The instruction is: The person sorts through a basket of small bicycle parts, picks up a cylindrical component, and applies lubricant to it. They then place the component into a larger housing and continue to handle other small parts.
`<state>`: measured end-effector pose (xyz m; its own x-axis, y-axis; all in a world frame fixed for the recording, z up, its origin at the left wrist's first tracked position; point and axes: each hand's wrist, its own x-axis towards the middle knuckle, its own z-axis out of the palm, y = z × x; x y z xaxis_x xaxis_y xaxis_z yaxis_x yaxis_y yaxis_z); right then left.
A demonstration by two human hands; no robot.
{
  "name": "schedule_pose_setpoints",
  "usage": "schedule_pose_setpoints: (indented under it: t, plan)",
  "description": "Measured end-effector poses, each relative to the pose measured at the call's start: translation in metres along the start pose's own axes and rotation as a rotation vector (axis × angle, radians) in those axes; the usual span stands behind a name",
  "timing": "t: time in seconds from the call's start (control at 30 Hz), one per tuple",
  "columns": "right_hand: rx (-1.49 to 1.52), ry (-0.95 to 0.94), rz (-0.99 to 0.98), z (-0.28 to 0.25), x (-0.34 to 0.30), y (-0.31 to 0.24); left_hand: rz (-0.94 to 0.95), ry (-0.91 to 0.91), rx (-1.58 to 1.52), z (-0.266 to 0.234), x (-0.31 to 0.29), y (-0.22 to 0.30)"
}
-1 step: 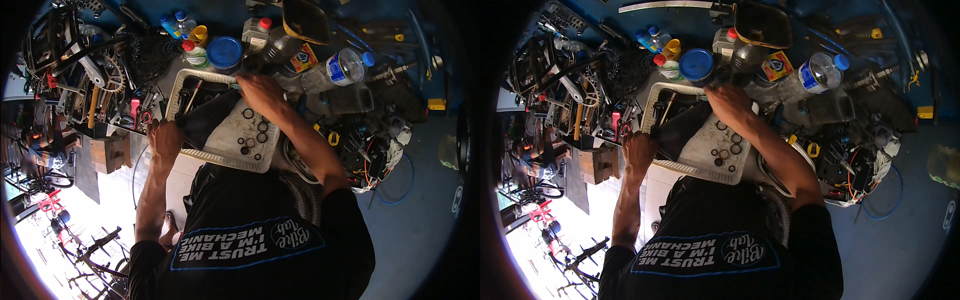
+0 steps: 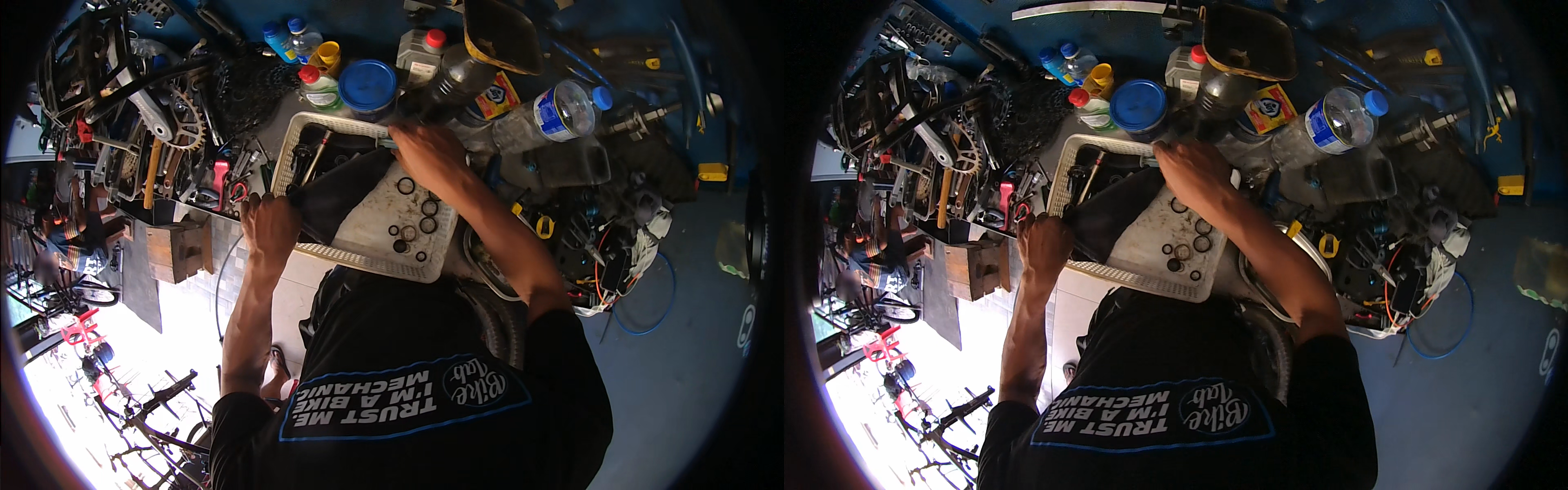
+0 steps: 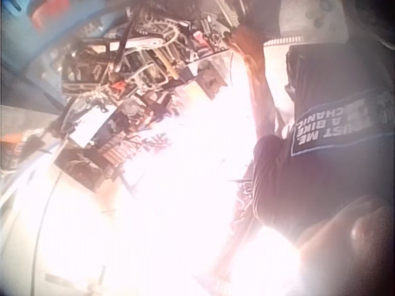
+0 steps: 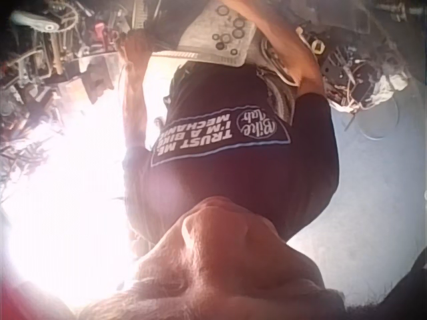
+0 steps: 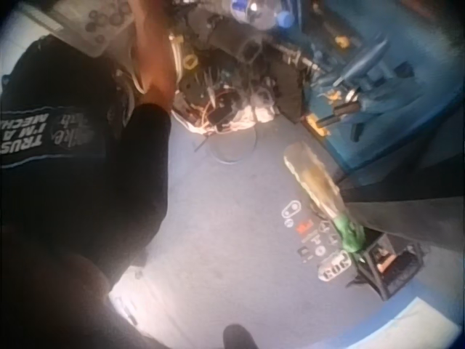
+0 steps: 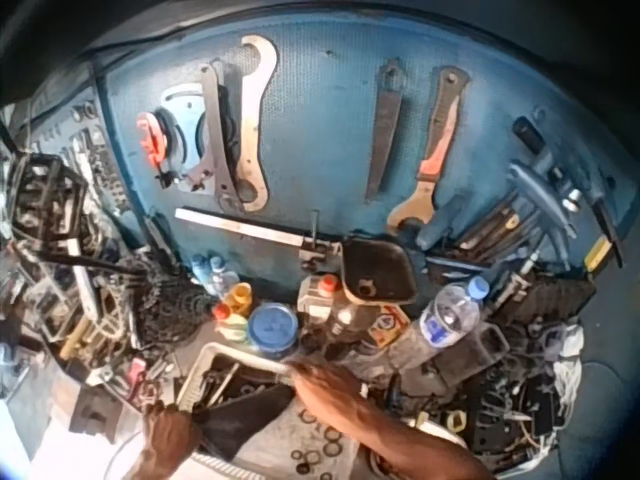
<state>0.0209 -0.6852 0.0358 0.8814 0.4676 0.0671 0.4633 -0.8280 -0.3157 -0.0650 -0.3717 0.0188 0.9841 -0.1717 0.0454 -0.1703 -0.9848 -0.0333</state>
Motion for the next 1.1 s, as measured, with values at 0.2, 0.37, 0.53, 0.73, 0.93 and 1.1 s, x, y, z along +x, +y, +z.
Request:
schedule_pose_setpoints:
  t: [0.2, 0.37, 0.53, 0.73, 0.93, 1.1]
  plan:
    - [-0.126, -0.261, -0.019, 0.02, -0.04, -0.009, -0.053, -0.011, -0.034, -0.004, 0.003, 0.007]
    - [-0.206, -0.328, -0.039, 0.043, -0.049, -0.012, -0.076, -0.055, -0.194, -0.025, 0.009, 0.014]
    - [0.303, -0.412, 0.097, 0.002, -0.031, -0.003, -0.175, -0.077, -0.483, -0.058, 0.011, 0.024]
    - [1.05, -0.449, 0.042, -0.069, -0.033, -0.002, -0.109, -0.038, -1.046, -0.065, 0.008, 0.038]
    - [1.096, -0.455, -0.004, -0.083, -0.035, -0.012, 0.0, -0.146, -1.512, -0.071, 0.011, 0.066]
    - [1.177, -0.425, 0.021, -0.083, -0.041, -0.012, -0.033, -0.348, -1.757, -0.071, 0.009, 0.072]
